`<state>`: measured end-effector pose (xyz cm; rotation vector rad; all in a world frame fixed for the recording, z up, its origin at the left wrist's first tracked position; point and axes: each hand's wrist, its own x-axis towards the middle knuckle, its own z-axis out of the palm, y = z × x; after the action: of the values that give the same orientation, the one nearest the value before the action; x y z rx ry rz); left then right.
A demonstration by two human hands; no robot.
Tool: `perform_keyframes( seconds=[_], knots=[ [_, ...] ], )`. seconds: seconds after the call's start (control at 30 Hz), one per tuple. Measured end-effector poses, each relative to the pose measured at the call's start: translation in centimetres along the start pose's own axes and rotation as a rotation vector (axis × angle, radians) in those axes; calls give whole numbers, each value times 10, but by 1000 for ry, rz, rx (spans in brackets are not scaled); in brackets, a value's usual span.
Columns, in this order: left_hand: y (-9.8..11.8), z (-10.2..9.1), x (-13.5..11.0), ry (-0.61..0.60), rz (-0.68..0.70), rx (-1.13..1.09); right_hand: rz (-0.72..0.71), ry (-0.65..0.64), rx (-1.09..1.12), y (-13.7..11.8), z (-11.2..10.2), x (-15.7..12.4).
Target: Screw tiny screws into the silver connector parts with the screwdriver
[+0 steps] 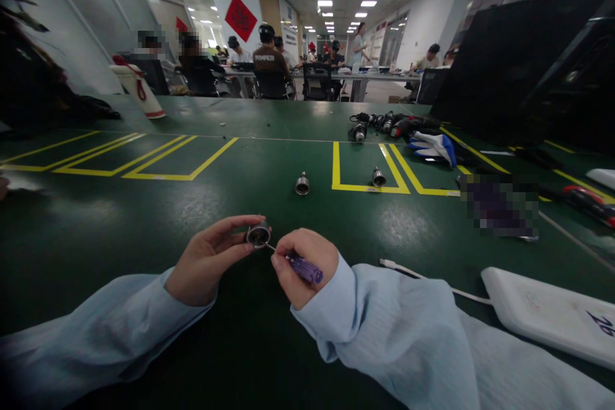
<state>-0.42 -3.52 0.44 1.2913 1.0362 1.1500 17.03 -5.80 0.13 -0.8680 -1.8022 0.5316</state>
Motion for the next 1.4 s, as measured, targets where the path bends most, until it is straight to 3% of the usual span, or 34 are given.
perform_keyframes(
  seconds=[0.2, 0.6, 1.2, 1.3, 1.4],
  knots=[
    [2, 3, 0, 31, -7, 8, -196, -118, -120, 3, 4, 2],
    [7, 6, 4, 129, 19, 90, -293, -174, -127, 1, 6, 1],
    [5, 6, 7, 128, 0, 94, -306, -158, -127, 1, 8, 0],
    [6, 6, 7, 125, 7, 93, -264, -138, -113, -3, 4, 0],
    [5, 4, 7, 121, 17, 99, -149, -28, -86, -3, 0, 1]
  ],
)
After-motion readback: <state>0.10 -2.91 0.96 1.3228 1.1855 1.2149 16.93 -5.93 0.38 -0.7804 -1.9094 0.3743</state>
